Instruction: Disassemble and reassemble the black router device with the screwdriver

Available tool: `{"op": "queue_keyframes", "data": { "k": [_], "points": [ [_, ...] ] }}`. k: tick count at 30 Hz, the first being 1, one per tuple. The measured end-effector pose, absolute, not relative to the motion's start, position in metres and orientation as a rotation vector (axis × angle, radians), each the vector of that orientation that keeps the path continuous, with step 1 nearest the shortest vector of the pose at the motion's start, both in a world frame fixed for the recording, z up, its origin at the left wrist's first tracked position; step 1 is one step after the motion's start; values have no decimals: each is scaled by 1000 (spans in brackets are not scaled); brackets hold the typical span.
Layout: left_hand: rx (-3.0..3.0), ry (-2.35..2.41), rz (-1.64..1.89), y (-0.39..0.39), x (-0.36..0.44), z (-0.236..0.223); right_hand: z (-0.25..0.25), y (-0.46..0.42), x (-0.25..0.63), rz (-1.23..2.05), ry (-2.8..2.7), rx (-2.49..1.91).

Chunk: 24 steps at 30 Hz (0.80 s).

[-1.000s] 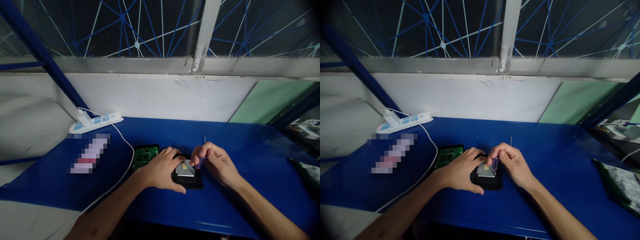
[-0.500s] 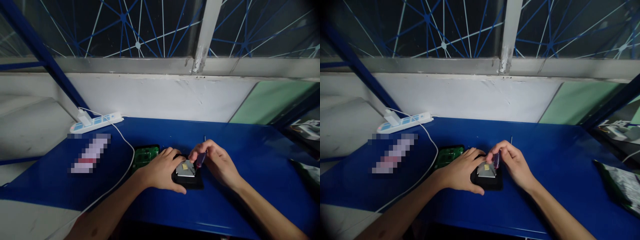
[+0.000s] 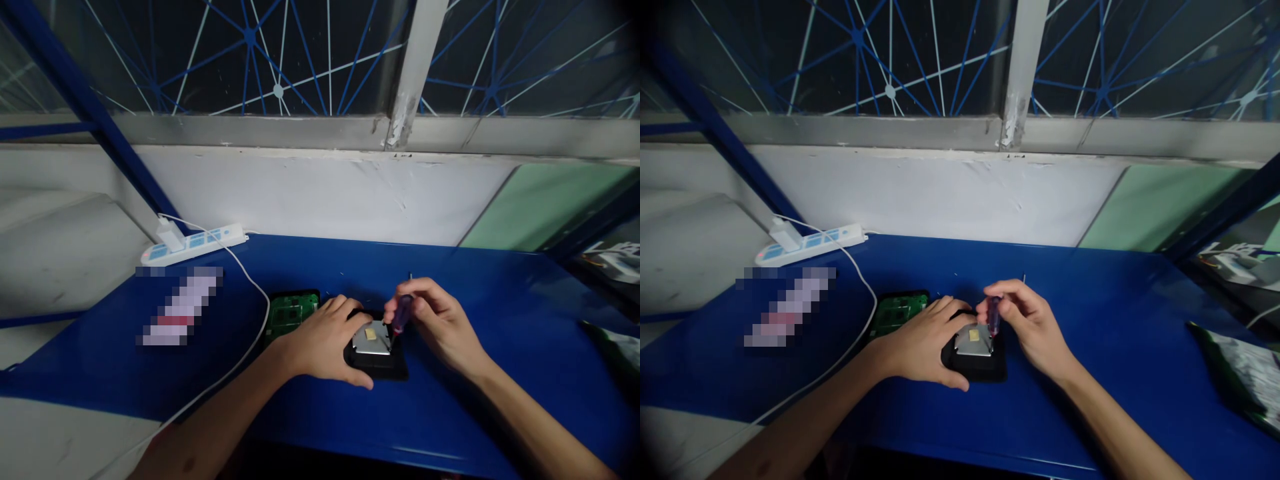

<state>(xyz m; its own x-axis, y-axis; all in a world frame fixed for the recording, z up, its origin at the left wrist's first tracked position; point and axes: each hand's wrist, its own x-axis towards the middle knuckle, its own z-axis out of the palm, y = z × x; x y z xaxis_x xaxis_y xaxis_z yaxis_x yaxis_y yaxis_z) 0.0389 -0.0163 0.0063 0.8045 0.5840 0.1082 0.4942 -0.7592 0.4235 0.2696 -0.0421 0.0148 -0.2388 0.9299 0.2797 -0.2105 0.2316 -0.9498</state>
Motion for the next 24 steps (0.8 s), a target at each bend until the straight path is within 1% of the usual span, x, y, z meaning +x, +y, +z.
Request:
{"op": "queue_keyframes", "data": {
  "k": [8,15,20,24],
  "points": [
    [2633,828,317,-17,39,7,22,-43,269,1255,-1417,-645],
    [2617,814,340,-16,38,4,18,-44,267,1240,-1391,-754],
    [2625,819,333,-16,39,5,19,-44,268,1259,-1392,-689],
    [2643,821,323,-17,39,5,20,-42,272,1207,-1438,-691]
  ]
}}
